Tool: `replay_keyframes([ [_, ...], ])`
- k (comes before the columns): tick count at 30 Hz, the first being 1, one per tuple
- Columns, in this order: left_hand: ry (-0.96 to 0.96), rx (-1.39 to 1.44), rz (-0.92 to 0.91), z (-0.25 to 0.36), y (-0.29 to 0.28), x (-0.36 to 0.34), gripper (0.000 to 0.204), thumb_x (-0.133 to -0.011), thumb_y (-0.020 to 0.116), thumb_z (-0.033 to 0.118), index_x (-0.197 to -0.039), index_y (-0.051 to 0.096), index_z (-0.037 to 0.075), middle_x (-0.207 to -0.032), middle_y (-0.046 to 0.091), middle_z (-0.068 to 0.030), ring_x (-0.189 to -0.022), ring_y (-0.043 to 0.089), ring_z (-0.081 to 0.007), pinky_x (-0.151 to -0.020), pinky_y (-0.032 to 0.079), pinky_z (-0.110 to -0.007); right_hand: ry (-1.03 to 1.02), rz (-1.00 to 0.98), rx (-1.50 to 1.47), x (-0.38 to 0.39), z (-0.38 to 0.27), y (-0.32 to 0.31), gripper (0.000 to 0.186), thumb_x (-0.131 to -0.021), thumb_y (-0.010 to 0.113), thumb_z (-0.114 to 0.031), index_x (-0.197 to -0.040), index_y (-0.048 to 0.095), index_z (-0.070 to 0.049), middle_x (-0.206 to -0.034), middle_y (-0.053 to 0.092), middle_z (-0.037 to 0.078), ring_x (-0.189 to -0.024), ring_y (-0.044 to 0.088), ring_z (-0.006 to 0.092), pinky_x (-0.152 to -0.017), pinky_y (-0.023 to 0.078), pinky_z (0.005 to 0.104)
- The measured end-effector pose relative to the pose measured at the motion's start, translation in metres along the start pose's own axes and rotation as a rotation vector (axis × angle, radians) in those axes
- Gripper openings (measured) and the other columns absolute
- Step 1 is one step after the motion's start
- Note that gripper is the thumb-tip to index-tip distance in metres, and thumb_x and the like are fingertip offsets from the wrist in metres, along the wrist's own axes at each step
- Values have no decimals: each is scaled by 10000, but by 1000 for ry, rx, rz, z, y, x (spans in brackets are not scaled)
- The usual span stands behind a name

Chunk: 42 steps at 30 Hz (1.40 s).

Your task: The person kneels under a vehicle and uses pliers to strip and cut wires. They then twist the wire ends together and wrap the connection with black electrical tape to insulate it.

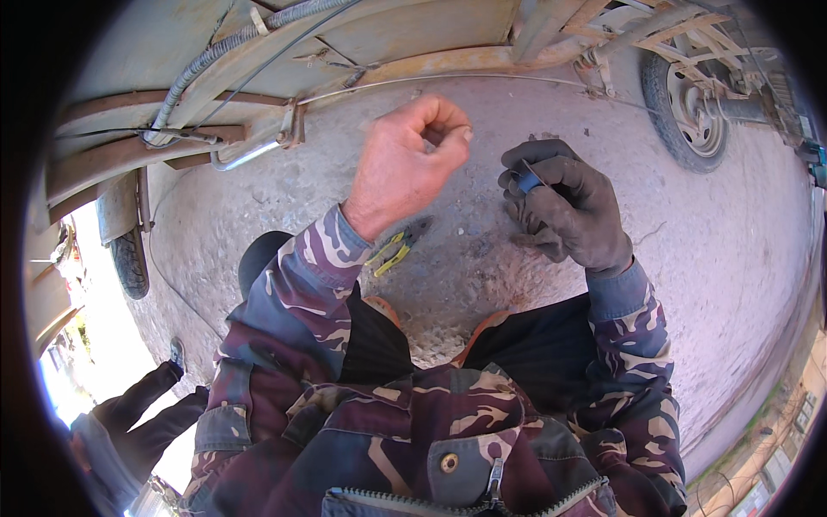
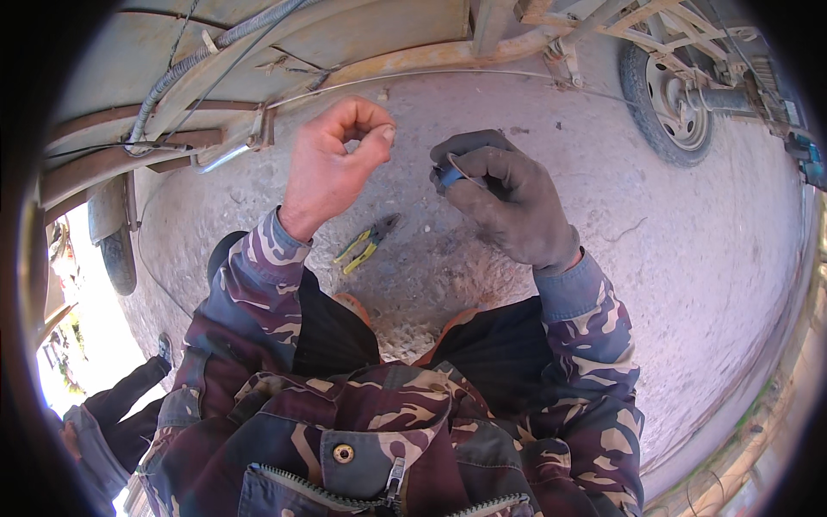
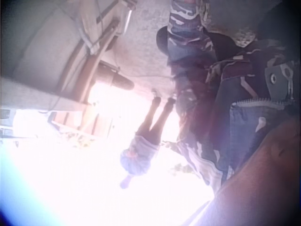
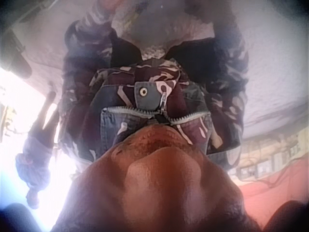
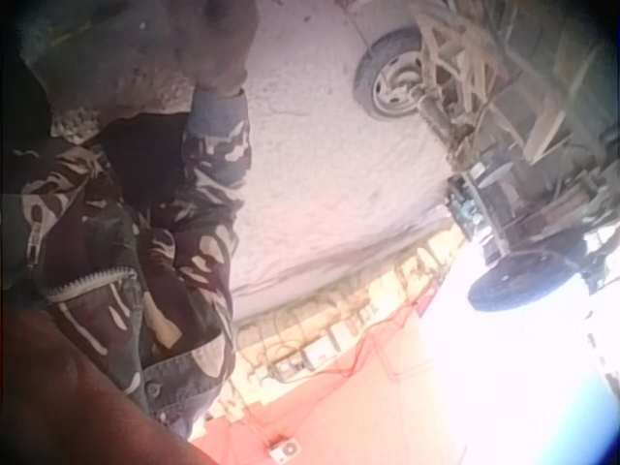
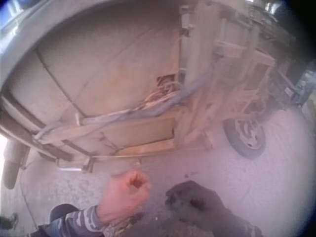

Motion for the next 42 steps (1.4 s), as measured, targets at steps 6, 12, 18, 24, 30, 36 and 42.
replay_keyframes([
  [6, 200, -20, -191, 13, 13, 10, 136, -940, 779, 49, -1060, 762, -13, -1005, 750, -60, -905, 703, -160, -824, 558, -323, 287, 30, 42, 4, 5, -4, 240, -966, 785, -163, -1126, 760, 15, -1085, 694, 48, -934, 624, 117, -815, 524, 303],
  [12, 355, -215, -204, 20, 11, 12, 94, -895, 771, 5, -976, 723, -3, -922, 700, -101, -825, 699, -230, -748, 546, -346, 153, -14, 138, 0, 2, 2, 233, -969, 779, -174, -1113, 762, 9, -993, 689, 27, -888, 612, 106, -785, 512, 294],
  [18, 388, -186, -56, 18, 19, 18, 98, -872, 746, -17, -915, 664, 15, -863, 666, -97, -759, 681, -243, -688, 536, -353, 283, -85, -25, 2, -2, 1, 241, -982, 754, -196, -1108, 759, 10, -1021, 704, 40, -901, 622, 106, -799, 510, 291],
  [24, 346, -180, 59, 23, 18, 20, 98, -875, 752, 11, -914, 662, 20, -850, 673, -98, -756, 685, -247, -698, 546, -364, 272, -109, -54, -2, -4, 3, 253, -983, 753, -204, -1116, 758, 12, -1040, 687, 26, -878, 601, 94, -777, 501, 277],
  [30, 213, -148, 89, 14, 16, 19, 118, -906, 756, 77, -929, 673, -2, -825, 707, -111, -705, 699, -192, -651, 557, -340, 140, -90, -29, 0, 1, 4, 281, -970, 769, -217, -1129, 759, 15, -1033, 678, 21, -850, 589, 88, -751, 499, 278],
  [36, -145, 127, 17, -1, 11, 13, 139, -974, 720, 136, -965, 687, 1, -788, 663, 1, -721, 581, -55, -649, 484, -266, -28, -178, -74, -6, -6, 9, 241, -954, 758, -218, -1059, 766, -1, -1332, 660, 152, -1171, 639, 236, -994, 503, 382],
  [42, -319, 528, -125, -7, 8, 7, 143, -1015, 689, 149, -1002, 686, 7, -814, 657, -12, -689, 581, -83, -630, 473, -269, -46, -223, -154, -16, -2, 9, 373, -992, 749, -366, -1066, 750, 0, -1331, 675, 184, -1206, 660, 275, -1040, 515, 407],
])
Point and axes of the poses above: each hand's wrist, its own x-axis away from the middle knuckle, its own y-axis out of the palm, z = x × y, the point moved 3 cm from there along -x, towards the middle knuckle
